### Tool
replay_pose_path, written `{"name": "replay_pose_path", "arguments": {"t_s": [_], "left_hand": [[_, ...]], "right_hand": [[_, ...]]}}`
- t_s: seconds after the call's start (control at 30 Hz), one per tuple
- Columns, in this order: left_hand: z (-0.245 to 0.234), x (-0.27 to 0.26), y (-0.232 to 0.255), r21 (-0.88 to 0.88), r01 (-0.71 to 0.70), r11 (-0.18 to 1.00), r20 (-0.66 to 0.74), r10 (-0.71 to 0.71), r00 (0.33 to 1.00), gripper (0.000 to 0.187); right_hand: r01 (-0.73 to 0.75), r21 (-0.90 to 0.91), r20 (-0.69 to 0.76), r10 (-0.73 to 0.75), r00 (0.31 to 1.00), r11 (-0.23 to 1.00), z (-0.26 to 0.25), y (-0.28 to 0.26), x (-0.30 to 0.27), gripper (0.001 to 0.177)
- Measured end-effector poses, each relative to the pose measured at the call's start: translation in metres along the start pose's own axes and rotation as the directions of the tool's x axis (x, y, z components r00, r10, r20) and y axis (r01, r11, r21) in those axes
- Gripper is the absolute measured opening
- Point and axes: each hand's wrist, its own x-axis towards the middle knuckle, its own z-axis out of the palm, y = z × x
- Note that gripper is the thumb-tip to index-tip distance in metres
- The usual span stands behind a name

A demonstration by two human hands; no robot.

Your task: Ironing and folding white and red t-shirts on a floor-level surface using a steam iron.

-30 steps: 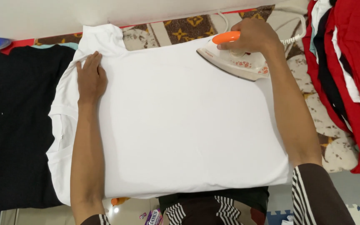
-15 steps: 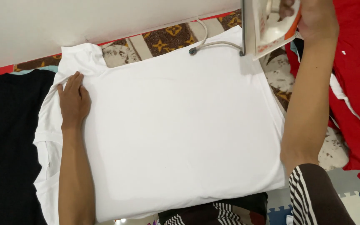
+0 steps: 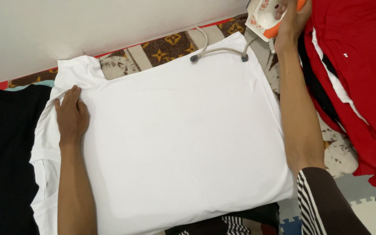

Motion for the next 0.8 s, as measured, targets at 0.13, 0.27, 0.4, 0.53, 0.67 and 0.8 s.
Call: {"name": "replay_pose_path", "arguments": {"t_s": [0.13, 0.27, 0.4, 0.53, 0.67, 0.8], "left_hand": [[0.000, 0.001, 0.000, -0.020, 0.019, 1.000, -0.001, -0.019, 1.000, 0.041], [0.001, 0.000, 0.000, -0.008, 0.038, 0.999, 0.005, -0.038, 0.999, 0.041], [0.002, 0.001, -0.001, 0.005, 0.038, 0.999, 0.013, -0.038, 0.999, 0.041], [0.003, 0.001, -0.003, 0.004, 0.023, 1.000, -0.002, -0.023, 1.000, 0.040], [0.004, 0.001, -0.004, 0.005, 0.038, 0.999, -0.002, -0.038, 0.999, 0.040], [0.004, 0.000, -0.003, -0.005, 0.040, 0.999, -0.023, -0.040, 0.999, 0.040]], "right_hand": [[0.062, -0.149, 0.044, -0.056, 0.997, 0.987, 0.003, 0.007, -0.012, 0.031], [0.212, -0.176, 0.137, -0.189, 0.972, 0.961, 0.000, 0.023, -0.014, 0.025], [0.162, -0.077, 0.095, -0.155, 0.983, 0.984, -0.003, 0.023, -0.013, 0.030], [0.199, -0.138, 0.142, -0.179, 0.973, 0.970, -0.006, 0.028, -0.006, 0.036], [0.241, -0.125, 0.109, -0.228, 0.967, 0.962, -0.004, 0.029, -0.005, 0.040], [0.414, -0.316, 0.103, -0.403, 0.910, 0.854, -0.006, 0.029, -0.006, 0.039]]}}
